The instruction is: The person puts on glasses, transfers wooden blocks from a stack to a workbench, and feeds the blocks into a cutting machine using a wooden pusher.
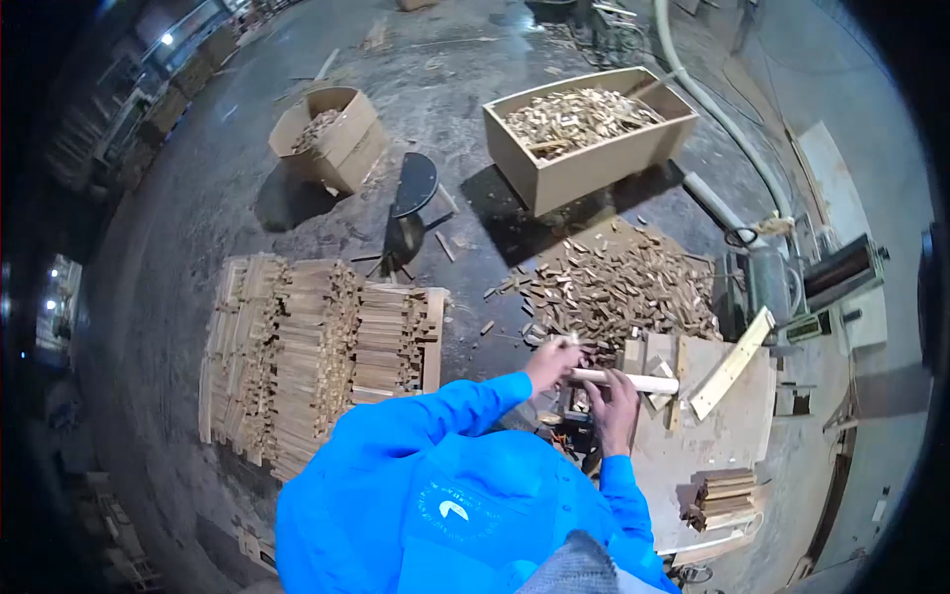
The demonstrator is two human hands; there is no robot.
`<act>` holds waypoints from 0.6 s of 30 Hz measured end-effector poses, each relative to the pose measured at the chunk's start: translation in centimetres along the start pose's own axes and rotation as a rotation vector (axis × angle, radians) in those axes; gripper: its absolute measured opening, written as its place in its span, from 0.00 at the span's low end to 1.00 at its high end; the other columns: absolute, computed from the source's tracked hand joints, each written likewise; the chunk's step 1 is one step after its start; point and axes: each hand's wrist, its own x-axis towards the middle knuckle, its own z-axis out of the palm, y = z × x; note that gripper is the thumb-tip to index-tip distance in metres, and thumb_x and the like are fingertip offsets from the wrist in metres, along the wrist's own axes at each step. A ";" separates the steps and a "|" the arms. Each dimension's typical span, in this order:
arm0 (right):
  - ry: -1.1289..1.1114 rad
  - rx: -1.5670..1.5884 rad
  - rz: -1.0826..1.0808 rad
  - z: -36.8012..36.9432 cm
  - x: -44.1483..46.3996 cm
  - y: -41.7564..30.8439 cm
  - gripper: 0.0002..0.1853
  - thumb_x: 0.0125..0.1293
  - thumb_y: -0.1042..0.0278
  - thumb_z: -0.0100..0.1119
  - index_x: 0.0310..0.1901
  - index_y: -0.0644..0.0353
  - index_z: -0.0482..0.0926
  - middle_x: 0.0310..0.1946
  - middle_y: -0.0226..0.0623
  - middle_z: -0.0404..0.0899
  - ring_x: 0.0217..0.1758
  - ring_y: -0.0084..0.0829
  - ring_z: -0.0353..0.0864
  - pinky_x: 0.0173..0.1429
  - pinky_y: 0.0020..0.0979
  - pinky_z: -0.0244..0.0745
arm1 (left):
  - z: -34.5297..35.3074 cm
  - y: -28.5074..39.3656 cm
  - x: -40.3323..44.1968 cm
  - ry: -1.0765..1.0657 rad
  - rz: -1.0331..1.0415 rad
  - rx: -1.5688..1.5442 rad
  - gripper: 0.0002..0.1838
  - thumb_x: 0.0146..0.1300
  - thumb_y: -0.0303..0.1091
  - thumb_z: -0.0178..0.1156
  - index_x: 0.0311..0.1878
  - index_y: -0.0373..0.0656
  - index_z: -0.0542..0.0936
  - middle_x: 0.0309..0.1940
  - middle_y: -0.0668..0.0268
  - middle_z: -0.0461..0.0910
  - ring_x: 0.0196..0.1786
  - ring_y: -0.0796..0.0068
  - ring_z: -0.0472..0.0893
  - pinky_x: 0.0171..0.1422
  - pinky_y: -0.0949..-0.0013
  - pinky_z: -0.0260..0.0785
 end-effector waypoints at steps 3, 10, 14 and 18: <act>0.033 -0.139 0.145 0.2 -3.0 2.9 0.30 0.64 0.57 0.75 0.64 0.59 0.79 0.67 0.57 0.74 0.72 0.58 0.71 0.75 0.52 0.66 | -12.1 -1.6 0.0 0.222 0.073 -0.185 0.12 0.77 0.38 0.61 0.56 0.42 0.79 0.44 0.63 0.83 0.42 0.75 0.84 0.41 0.68 0.81; -0.023 -0.647 0.314 0.3 -10.7 8.2 0.44 0.71 0.48 0.66 0.81 0.60 0.60 0.82 0.56 0.56 0.86 0.56 0.50 0.85 0.56 0.48 | -29.8 -13.1 -5.8 0.586 -0.627 -0.014 0.07 0.77 0.39 0.60 0.49 0.47 0.79 0.33 0.69 0.79 0.33 0.72 0.81 0.40 0.62 0.87; -0.045 -0.665 0.401 1.4 -11.2 7.4 0.44 0.72 0.46 0.64 0.80 0.62 0.61 0.82 0.56 0.54 0.87 0.56 0.47 0.86 0.58 0.44 | -28.8 -13.8 -2.6 0.549 -0.679 -0.171 0.09 0.79 0.42 0.57 0.50 0.48 0.80 0.37 0.66 0.83 0.38 0.67 0.85 0.42 0.56 0.88; -0.042 -0.606 0.400 1.3 -10.6 6.4 0.42 0.72 0.46 0.64 0.79 0.62 0.62 0.82 0.56 0.54 0.87 0.56 0.48 0.86 0.58 0.44 | -28.4 -4.4 10.8 0.223 -0.351 -0.519 0.19 0.83 0.48 0.52 0.43 0.41 0.79 0.43 0.60 0.84 0.46 0.63 0.86 0.54 0.54 0.85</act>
